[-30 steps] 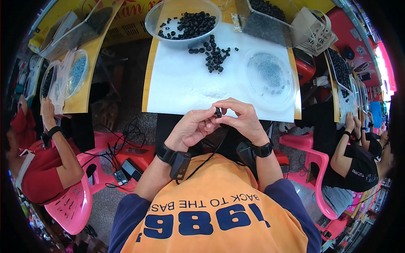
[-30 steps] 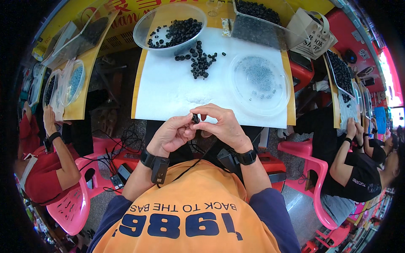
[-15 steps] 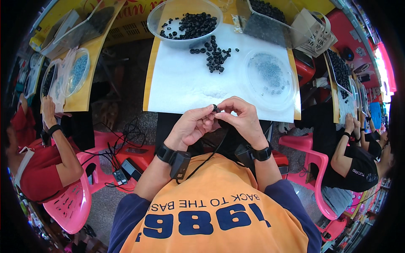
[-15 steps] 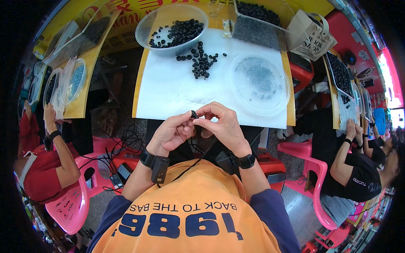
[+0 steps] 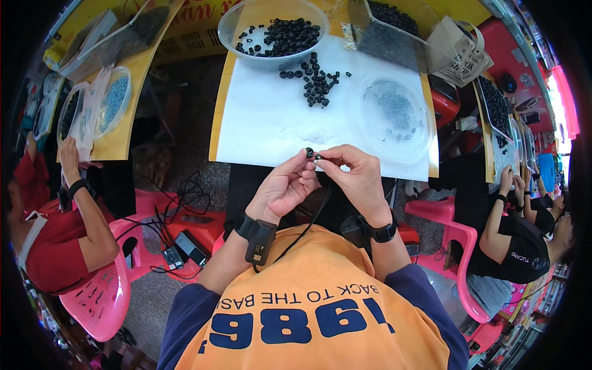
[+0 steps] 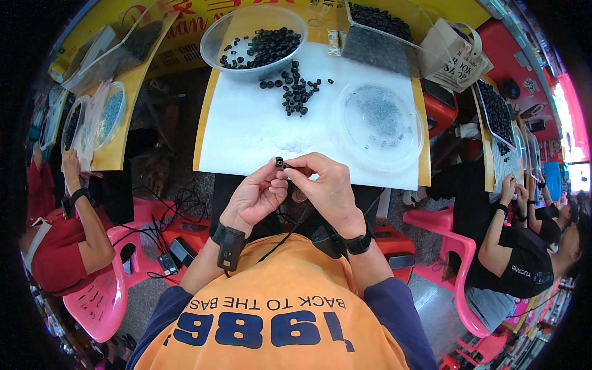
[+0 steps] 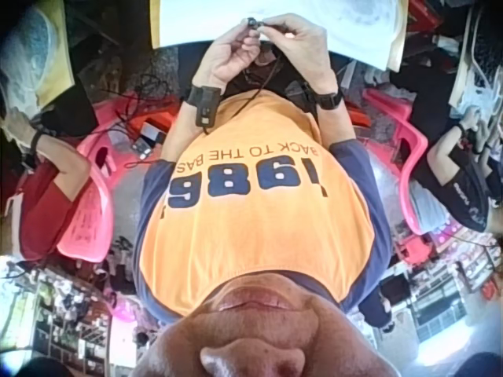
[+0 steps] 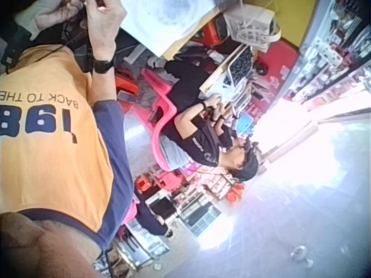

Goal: Assembling small black plastic components by hand at a workstation.

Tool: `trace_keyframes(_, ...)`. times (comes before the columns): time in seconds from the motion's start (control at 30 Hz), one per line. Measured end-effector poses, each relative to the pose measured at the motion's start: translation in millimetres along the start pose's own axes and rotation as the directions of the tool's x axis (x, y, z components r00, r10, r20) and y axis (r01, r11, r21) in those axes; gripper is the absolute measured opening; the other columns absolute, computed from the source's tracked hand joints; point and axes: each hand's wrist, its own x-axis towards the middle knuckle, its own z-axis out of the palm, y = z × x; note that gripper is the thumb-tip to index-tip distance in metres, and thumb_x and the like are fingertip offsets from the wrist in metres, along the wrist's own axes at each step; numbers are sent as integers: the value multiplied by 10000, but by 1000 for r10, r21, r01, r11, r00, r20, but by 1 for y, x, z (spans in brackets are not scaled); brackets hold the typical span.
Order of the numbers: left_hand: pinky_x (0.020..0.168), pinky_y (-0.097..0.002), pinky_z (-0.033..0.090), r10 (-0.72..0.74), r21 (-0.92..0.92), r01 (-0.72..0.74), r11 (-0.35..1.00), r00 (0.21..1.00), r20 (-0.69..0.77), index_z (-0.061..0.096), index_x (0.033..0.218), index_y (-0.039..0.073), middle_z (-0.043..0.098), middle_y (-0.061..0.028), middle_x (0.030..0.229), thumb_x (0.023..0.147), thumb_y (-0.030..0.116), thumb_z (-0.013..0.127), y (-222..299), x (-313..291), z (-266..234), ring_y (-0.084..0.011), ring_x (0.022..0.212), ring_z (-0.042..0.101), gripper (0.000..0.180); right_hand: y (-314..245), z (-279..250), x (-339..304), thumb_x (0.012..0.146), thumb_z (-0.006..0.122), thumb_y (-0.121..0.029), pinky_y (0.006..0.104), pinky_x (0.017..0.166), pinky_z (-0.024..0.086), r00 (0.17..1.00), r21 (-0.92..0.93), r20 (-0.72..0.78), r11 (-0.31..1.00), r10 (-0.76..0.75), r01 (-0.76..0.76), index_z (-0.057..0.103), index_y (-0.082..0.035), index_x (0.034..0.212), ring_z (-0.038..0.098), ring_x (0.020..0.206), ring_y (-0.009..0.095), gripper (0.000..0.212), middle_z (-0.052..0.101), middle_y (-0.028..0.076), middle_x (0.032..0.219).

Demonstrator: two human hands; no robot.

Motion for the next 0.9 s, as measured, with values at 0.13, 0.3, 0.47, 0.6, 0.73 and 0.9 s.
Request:
trace_keyframes(0.13,572,-200,487,40,72,-38,997,999,-23,622,929,10,636,-47,764,945,172,588,-1,-1,0,-97,636,556,166,1,2,1,791,713,-53,237,604,510,997,-94,14,993,-76,77,694,10,930,661,701,140,154,695,94,855)
trace_keyframes(0.3,582,-209,494,138,280,-121,952,989,-43,633,880,28,625,-24,720,935,191,604,1,-3,1,-90,626,563,175,0,3,2,787,714,-58,249,610,520,996,-143,18,986,-85,87,694,8,924,668,700,156,152,694,103,852)
trace_keyframes(0.47,619,-234,522,188,420,-166,893,982,-13,649,841,35,611,-6,687,932,202,608,1,-6,5,-84,600,565,195,5,4,3,788,716,-55,241,583,518,991,-172,3,976,-137,135,690,13,911,660,658,140,143,695,103,829)
trace_keyframes(0.6,671,-271,552,206,507,-190,841,978,25,665,885,16,612,-7,705,927,180,612,4,-9,6,-83,603,568,177,9,3,2,788,721,-49,221,567,505,1000,-21,23,1000,0,1,690,14,905,639,637,104,136,691,77,801)
trace_keyframes(0.73,720,-299,563,175,576,-175,798,983,56,676,924,0,613,-18,729,924,161,614,10,-10,6,-83,635,565,173,17,-2,2,786,729,-50,208,569,484,984,186,140,973,114,-139,686,1,935,613,645,81,163,683,41,807)
trace_keyframes(0.9,706,-262,523,61,625,-134,769,989,137,686,927,-9,635,-45,785,918,152,623,18,-13,6,-94,683,558,173,22,-8,7,770,741,-72,229,715,497,985,133,161,990,-63,41,689,-28,1009,603,819,89,249,681,40,947)
